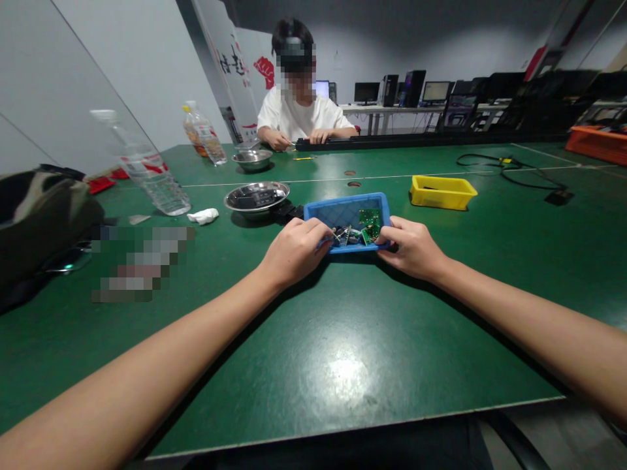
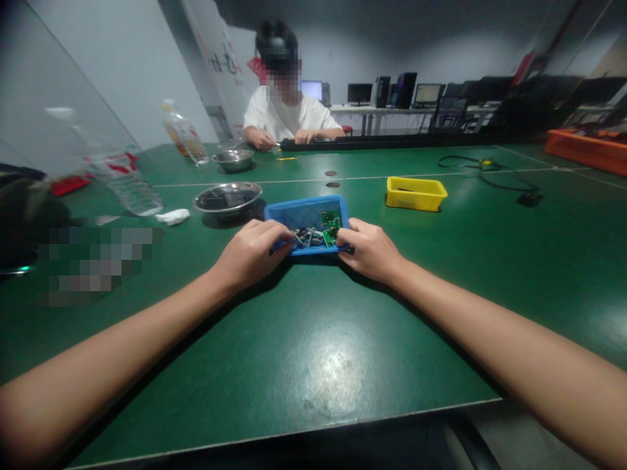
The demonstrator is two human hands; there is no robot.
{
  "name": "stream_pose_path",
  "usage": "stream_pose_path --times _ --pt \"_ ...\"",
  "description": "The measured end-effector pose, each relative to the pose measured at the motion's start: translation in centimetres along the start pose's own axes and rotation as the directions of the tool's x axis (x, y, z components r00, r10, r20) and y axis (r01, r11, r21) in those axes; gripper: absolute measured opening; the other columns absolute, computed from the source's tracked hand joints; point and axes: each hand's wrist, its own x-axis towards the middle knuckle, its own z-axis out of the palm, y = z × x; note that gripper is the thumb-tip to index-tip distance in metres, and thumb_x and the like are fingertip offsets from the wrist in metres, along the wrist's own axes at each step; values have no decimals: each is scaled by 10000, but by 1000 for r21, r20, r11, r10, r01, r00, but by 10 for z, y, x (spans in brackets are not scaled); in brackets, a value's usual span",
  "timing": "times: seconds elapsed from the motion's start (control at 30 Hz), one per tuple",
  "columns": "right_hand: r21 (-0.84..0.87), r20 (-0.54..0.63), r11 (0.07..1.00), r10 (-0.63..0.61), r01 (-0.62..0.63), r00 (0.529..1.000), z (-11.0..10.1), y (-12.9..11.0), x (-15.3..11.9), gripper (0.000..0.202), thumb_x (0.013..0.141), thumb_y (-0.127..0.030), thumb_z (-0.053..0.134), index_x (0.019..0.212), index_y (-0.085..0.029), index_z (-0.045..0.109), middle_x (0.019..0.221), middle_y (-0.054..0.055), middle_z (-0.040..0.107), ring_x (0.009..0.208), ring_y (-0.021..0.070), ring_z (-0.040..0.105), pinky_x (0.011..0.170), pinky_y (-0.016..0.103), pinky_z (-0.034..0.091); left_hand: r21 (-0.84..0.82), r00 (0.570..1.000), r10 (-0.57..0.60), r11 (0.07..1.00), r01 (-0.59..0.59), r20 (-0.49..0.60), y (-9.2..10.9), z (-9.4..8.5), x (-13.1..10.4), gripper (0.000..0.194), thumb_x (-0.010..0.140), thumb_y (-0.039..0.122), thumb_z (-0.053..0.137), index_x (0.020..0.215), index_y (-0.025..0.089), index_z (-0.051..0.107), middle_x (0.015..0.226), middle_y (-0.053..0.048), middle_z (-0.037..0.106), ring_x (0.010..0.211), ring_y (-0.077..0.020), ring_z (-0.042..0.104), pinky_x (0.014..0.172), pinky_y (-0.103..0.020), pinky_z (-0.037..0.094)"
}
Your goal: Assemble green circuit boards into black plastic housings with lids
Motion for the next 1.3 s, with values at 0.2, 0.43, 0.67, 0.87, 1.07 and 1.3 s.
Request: stream_pose_path --times 0.2,0.43,0.67,0.87,1.07,1.3 --pt "17 -5 1000 -22 22 1000 0 -4 1 70 791 -134 638 755 -193 649 753 27 557 655 148 513 611 262 380 61 999 48 997 -47 -15 6 -4 5 219 975 242 576 1163 154 647 1196 -134 709 1063 -257 672 843 -365 484" --pt "8 -33 998 -59 60 998 2 -6 2 65 788 -131 641 769 -193 649 720 4 545 626 133 509 592 242 367 80 999 29 997 -25 -43 7 -3 7 201 994 233 525 1049 127 686 1047 -131 722 940 -246 648 776 -360 466" --pt "-11 -51 995 -100 99 994 6 -9 2 43 804 -150 644 787 -189 643 738 13 559 633 136 530 596 238 384 -46 994 101 994 -99 50 26 0 11 295 1010 271 531 1261 171 648 1148 -127 698 1052 -258 606 882 -387 459" --pt "-5 -55 996 -90 90 994 6 -11 1 49 801 -145 643 789 -193 644 738 11 561 631 138 538 599 238 384 -35 994 100 994 -99 31 27 4 10 252 1001 273 575 1190 144 682 1088 -108 733 1019 -251 618 875 -391 440" --pt "-5 -49 998 -70 70 996 6 -11 2 49 802 -152 647 782 -197 641 730 11 558 634 145 532 603 245 377 -145 994 38 988 -53 -102 27 9 8 215 965 260 639 1116 126 715 1008 -113 749 935 -229 656 815 -365 499" --pt "-10 -60 999 -40 39 997 6 -9 3 52 798 -155 634 760 -187 651 704 8 554 622 141 526 607 250 378 -308 935 -173 948 74 -309 27 4 8 221 879 267 751 1056 136 754 977 -104 771 889 -204 706 832 -339 571"
